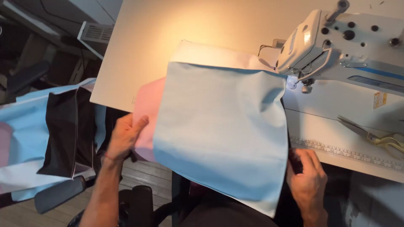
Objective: Sewing and trimming pieces of leather or fabric to assemble bags using an industrial sewing machine.
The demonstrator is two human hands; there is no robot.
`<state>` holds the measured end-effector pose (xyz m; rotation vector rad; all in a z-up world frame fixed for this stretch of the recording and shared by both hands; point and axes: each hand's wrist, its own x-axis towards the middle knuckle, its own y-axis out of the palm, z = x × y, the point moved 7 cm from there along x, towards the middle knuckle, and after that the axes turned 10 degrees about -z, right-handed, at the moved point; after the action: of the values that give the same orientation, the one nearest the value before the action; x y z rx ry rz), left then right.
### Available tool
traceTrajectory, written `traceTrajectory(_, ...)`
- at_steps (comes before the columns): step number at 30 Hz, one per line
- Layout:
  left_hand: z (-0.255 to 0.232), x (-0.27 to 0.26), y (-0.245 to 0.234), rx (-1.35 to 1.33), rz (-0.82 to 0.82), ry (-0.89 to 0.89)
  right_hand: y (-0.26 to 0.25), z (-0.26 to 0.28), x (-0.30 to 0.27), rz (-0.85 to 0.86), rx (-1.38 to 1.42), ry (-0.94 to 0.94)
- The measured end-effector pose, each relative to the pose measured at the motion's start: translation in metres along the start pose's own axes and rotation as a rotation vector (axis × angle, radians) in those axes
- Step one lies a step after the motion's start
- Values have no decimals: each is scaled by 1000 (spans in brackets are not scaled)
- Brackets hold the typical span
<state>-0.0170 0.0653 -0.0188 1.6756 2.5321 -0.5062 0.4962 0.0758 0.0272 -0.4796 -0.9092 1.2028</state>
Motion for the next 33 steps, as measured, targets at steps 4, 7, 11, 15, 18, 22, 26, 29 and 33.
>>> traceTrajectory(4, -81, 41, -11, 610, -112, 284, 20, 18, -9, 38, 79, 27)
traceTrajectory(7, -136, 53, 15, 1228, -184, 527, 46, 4, -42, 47, 246, 124)
traceTrajectory(11, -209, 11, 107, 927, -48, 1088, 87, -42, -70, -14, 713, 574)
traceTrajectory(15, -210, -68, 240, 795, 578, 1618, 100, -37, -79, -18, 1102, 855)
traceTrajectory(18, -176, -71, 302, 779, 559, 1888, 97, -2, -62, 11, 1282, 1061)
traceTrajectory(22, -191, -52, 301, 710, 855, 1789, 97, -13, -82, 119, 1272, 1224)
traceTrajectory(26, -209, -31, 286, 578, 893, 1586, 105, -29, -100, 126, 1574, 1089)
traceTrajectory(29, -211, -17, 278, 410, 890, 1441, 91, 20, -65, 197, 1753, 1053)
traceTrajectory(33, -194, -11, 284, 416, 921, 1320, 105, 17, -61, 213, 1334, 1071)
